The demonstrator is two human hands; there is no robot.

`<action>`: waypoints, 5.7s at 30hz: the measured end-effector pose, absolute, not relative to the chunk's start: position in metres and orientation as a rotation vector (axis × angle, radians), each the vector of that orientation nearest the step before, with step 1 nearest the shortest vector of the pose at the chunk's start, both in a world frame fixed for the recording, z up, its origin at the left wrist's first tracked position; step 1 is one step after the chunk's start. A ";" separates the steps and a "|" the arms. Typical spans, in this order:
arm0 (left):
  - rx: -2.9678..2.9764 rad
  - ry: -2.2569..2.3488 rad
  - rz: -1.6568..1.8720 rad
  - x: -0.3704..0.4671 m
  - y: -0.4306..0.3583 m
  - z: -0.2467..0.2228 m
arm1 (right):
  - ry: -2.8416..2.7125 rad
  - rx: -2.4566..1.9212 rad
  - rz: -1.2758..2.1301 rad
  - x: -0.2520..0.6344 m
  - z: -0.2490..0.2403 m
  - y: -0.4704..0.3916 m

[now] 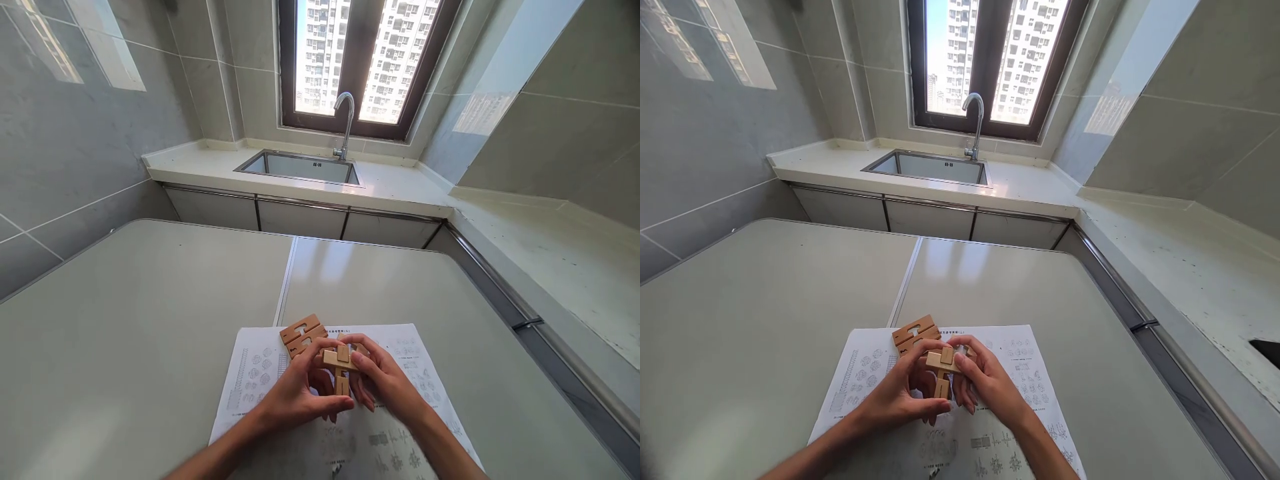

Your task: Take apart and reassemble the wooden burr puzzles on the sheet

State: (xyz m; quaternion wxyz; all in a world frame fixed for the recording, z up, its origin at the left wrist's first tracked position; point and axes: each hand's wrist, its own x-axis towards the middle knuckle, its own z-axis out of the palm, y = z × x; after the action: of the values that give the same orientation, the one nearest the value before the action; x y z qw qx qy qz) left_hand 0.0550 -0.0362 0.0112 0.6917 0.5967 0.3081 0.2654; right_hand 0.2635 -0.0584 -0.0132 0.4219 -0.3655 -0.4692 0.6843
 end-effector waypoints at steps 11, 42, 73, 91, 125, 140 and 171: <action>1.337 0.649 0.589 0.056 -0.035 0.013 | -1.163 -0.933 1.642 0.262 -0.013 -0.059; 1.211 0.850 0.859 0.053 -0.032 0.018 | -1.566 -1.558 0.406 0.269 -0.017 -0.055; 1.453 0.949 0.863 0.049 -0.030 0.013 | -1.022 -1.167 1.611 0.264 -0.002 -0.057; 1.711 0.982 0.802 0.048 -0.027 0.009 | -1.234 -1.219 1.460 0.256 -0.013 -0.062; 1.728 0.892 0.763 0.047 -0.023 0.007 | -1.661 -1.227 0.721 0.256 -0.018 -0.072; 1.777 0.900 0.736 0.045 -0.021 0.002 | -1.806 -1.188 0.510 0.257 -0.020 -0.071; 1.687 0.923 0.776 0.045 -0.017 0.017 | -1.908 -1.212 0.531 0.257 -0.017 -0.071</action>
State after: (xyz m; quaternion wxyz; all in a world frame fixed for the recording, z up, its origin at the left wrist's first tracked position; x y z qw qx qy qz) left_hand 0.0453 -0.0171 0.0168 0.5091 0.7002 0.3831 0.3221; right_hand 0.2571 -0.0715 -0.0167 0.3984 -0.4787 -0.7537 0.2098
